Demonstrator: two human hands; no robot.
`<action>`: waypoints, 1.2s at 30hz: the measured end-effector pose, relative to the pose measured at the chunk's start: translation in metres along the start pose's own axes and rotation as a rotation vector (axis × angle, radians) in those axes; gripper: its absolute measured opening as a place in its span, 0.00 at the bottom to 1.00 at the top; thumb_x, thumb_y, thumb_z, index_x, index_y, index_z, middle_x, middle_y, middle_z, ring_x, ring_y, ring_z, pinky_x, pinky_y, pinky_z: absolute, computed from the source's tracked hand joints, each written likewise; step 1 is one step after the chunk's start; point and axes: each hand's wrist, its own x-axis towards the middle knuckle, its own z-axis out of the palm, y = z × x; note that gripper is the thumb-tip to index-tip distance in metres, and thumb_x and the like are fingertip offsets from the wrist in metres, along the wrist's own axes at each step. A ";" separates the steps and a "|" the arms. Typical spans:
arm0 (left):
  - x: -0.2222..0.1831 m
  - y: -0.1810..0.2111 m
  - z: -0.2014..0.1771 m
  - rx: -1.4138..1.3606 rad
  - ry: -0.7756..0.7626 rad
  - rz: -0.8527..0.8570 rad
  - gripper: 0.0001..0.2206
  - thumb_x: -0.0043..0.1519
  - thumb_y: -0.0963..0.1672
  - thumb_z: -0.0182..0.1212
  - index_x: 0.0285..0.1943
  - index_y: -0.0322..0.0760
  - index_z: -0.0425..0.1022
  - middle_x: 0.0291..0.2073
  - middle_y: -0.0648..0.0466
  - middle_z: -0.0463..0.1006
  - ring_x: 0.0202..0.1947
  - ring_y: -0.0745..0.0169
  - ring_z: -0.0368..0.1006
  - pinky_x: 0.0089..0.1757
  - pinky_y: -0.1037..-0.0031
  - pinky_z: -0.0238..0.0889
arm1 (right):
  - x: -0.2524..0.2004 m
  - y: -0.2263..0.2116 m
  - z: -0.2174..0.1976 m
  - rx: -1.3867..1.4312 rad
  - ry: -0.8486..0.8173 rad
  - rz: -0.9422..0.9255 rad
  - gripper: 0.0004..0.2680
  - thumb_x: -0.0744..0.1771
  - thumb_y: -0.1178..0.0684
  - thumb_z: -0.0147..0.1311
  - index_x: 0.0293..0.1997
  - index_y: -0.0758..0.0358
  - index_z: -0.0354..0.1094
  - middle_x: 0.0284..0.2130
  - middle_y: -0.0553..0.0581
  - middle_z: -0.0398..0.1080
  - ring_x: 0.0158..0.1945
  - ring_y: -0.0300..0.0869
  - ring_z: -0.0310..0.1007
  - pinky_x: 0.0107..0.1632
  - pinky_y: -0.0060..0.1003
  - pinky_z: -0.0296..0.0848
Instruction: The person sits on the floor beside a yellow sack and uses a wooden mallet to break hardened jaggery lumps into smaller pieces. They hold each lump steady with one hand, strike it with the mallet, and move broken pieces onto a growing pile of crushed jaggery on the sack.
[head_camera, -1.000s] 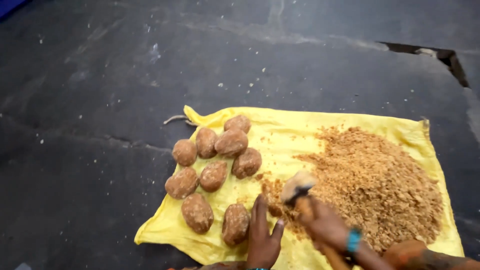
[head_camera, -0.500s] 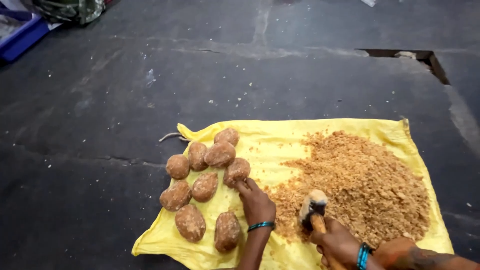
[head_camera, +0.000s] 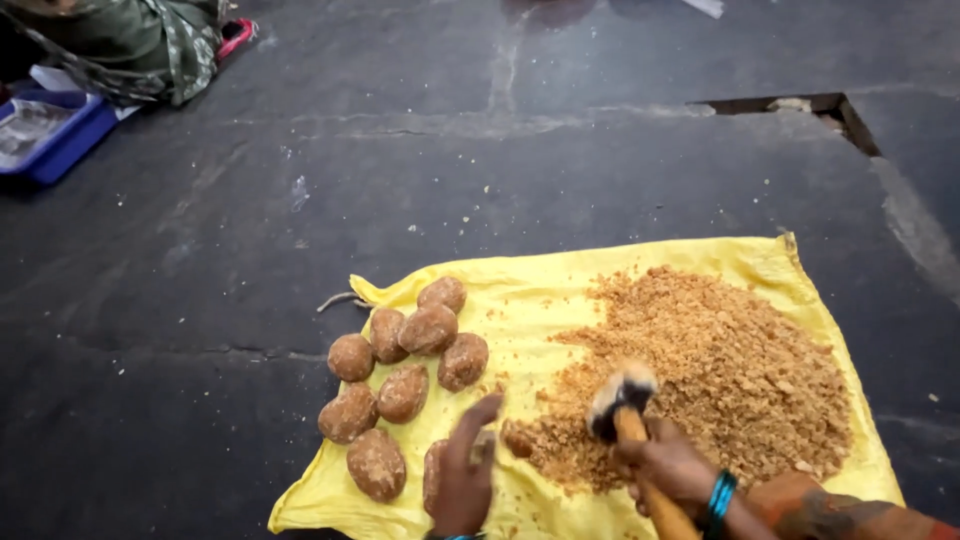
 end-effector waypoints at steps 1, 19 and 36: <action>-0.010 -0.006 -0.016 -0.015 0.085 -0.025 0.20 0.62 0.36 0.51 0.64 0.36 0.73 0.60 0.48 0.77 0.62 0.54 0.72 0.60 0.65 0.65 | -0.017 -0.011 0.002 -0.052 -0.004 -0.099 0.12 0.65 0.60 0.56 0.51 0.63 0.60 0.21 0.58 0.65 0.15 0.45 0.63 0.17 0.43 0.67; -0.013 -0.021 -0.036 0.212 0.232 0.095 0.20 0.62 0.39 0.53 0.65 0.32 0.69 0.58 0.40 0.74 0.58 0.41 0.71 0.55 0.59 0.64 | -0.007 -0.039 0.055 -0.466 0.046 -0.245 0.24 0.66 0.56 0.56 0.71 0.57 0.52 0.27 0.61 0.72 0.18 0.45 0.67 0.18 0.38 0.72; 0.068 -0.035 0.060 0.452 -0.285 0.078 0.17 0.63 0.38 0.57 0.62 0.34 0.77 0.49 0.39 0.80 0.52 0.43 0.75 0.53 0.59 0.71 | -0.057 -0.033 0.023 -0.459 0.111 -0.257 0.20 0.66 0.58 0.56 0.65 0.66 0.52 0.22 0.63 0.69 0.14 0.46 0.66 0.16 0.40 0.69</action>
